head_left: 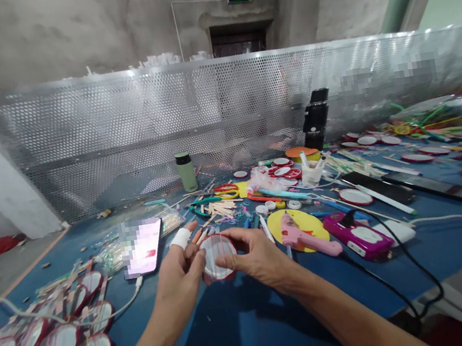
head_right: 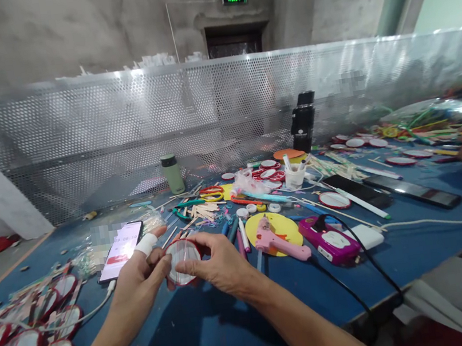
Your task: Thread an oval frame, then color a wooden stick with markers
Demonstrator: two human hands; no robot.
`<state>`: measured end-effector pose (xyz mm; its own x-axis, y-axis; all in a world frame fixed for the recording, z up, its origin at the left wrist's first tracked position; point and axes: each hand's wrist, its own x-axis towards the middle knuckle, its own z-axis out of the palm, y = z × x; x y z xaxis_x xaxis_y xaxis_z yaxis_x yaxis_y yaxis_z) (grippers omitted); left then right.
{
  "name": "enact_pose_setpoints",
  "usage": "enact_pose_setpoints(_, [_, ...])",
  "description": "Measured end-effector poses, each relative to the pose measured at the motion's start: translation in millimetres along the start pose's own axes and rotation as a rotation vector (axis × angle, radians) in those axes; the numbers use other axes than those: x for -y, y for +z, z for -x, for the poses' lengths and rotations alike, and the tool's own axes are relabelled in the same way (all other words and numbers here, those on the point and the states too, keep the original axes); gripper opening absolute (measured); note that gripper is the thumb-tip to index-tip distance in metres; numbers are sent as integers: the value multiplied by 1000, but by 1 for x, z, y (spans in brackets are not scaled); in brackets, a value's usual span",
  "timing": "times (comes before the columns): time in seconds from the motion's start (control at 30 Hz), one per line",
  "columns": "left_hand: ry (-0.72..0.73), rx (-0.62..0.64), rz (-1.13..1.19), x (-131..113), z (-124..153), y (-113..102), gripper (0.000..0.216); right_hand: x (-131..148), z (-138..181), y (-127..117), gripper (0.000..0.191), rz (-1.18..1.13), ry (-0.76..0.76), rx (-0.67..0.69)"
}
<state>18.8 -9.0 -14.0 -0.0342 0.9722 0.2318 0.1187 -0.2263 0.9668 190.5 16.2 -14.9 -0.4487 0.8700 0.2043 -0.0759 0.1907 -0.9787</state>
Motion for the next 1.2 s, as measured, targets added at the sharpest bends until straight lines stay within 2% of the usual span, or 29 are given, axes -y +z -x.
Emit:
enact_pose_setpoints(0.2, [33, -95, 42, -5, 6, 5, 62, -3, -2, 9, 47, -149, 16, -15])
enact_pose_setpoints(0.4, [47, -184, 5, -10, 6, 6, 54, -8, -1, 19, 37, -325, 42, -1])
enact_pose_setpoints(0.6, [67, -244, -12, -7, 1, 1, 53, 0, -1, 23, 30, -523, 147, 96])
enact_pose_setpoints(0.73, [65, -261, 1, -6, 0, -1, 52, 5, -1, 22, 40, -623, 172, 101])
enact_pose_setpoints(0.97, [58, -254, -13, -8, -1, -1, 51, 2, -1, 22, 51, -609, 159, 92])
enact_pose_setpoints(1.2, [59, -245, -8, -10, 0, -1, 49, 1, 0, 22, 48, -555, 128, 75])
